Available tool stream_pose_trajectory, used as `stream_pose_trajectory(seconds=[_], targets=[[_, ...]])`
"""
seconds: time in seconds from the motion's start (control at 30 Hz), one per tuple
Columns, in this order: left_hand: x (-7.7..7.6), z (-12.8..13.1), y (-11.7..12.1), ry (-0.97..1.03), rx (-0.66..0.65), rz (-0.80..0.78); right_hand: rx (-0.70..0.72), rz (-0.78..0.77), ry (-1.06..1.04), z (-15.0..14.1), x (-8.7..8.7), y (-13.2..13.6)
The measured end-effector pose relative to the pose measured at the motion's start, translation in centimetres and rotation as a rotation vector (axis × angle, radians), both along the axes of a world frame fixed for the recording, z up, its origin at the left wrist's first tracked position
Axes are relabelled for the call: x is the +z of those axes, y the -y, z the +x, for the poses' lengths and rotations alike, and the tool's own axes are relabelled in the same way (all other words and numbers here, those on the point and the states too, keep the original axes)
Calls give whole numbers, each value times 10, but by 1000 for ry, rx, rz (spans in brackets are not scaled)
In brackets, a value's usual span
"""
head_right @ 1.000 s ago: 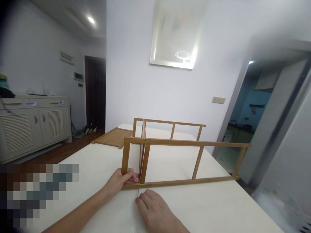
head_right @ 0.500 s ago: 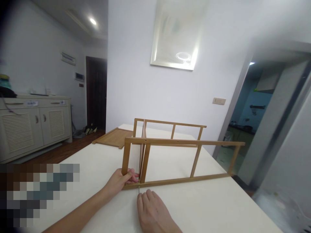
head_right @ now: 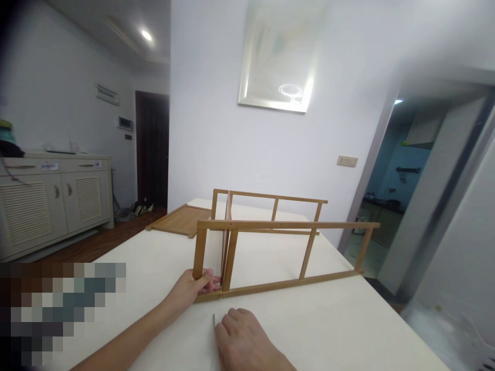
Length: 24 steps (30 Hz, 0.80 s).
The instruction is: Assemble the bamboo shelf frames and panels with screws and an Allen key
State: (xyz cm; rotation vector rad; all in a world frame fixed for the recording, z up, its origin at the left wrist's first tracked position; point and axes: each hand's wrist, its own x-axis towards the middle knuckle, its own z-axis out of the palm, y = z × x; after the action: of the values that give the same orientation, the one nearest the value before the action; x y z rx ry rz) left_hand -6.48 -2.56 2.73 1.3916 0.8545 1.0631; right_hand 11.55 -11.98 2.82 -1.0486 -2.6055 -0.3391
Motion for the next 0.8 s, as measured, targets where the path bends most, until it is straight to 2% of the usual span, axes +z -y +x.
stream_pose_trajectory(seconds=[0.17,0.23,0.43,0.6,0.8], targets=[[2,-1,1,2,6,-1,10,-32,-407,11,14,-7],[3,-1,2,-8,9,1,-8,-32,-494,20,16,-14],[4,-1,3,-38,15,9,-111,-196,-368,36,19,-30],[5,-2,3,-29,3,25,-94,-365,-359,33,20,-42],[5,-2,0,-50,13,10,-96,-301,-513,27,5,-49]])
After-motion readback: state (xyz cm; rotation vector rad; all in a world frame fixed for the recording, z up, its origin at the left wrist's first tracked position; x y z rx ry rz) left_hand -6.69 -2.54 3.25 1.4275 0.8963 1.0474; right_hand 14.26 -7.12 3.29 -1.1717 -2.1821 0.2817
